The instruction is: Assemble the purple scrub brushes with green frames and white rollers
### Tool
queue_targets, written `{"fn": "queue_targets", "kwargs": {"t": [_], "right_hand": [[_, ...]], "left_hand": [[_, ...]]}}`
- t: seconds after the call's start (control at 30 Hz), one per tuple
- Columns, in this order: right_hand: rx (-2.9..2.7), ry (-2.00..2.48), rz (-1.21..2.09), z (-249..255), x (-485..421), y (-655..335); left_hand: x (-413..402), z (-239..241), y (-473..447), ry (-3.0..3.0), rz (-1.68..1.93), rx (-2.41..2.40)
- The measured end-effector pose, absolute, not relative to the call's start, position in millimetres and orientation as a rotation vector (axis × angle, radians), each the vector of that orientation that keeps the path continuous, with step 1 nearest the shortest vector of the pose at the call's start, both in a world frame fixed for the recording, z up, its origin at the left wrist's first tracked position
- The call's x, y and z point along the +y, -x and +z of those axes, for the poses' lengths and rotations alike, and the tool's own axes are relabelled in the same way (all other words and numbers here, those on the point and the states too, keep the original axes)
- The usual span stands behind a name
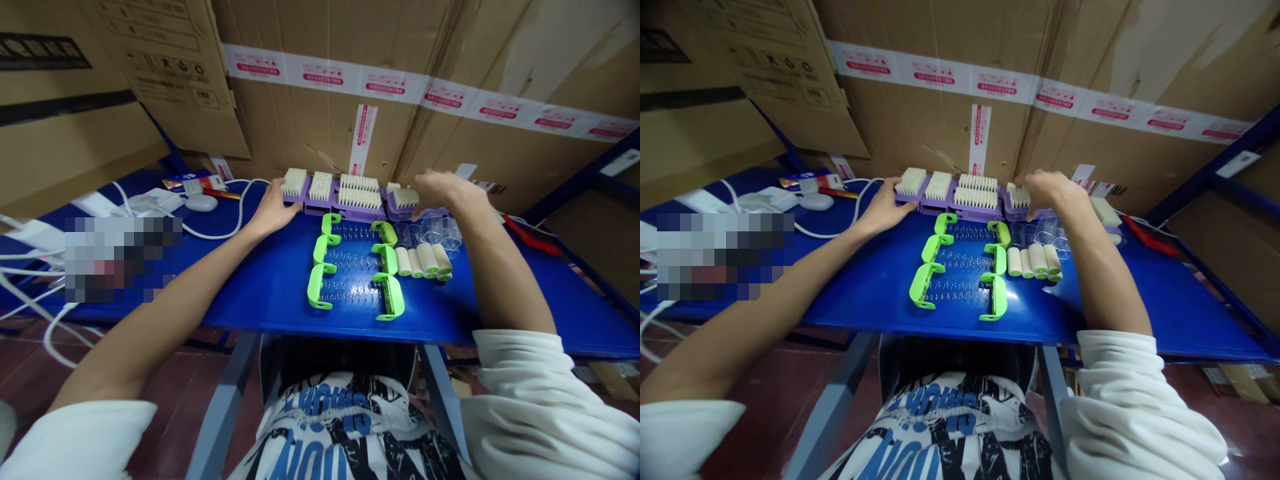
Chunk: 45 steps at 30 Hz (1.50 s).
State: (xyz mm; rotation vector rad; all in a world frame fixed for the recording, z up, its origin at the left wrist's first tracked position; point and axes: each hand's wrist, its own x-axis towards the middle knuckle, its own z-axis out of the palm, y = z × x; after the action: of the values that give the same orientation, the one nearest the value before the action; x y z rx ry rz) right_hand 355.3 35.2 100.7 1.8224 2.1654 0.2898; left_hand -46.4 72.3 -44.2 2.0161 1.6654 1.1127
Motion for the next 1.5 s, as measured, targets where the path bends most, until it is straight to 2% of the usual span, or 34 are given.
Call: {"fn": "queue_targets", "kwargs": {"t": [0.93, 1.23, 1.5], "right_hand": [[2.265, -1.743, 0.191, 83, 62, -366], [2.47, -1.687, 0.259, 99, 29, -326], [2.379, -1.653, 0.328, 80, 33, -306]], "left_hand": [[70, -38, 53, -2.023, 1.108, 1.706], [74, -40, 52, -1.995, 1.134, 1.692], [77, -42, 53, -1.979, 1.142, 1.682]]}}
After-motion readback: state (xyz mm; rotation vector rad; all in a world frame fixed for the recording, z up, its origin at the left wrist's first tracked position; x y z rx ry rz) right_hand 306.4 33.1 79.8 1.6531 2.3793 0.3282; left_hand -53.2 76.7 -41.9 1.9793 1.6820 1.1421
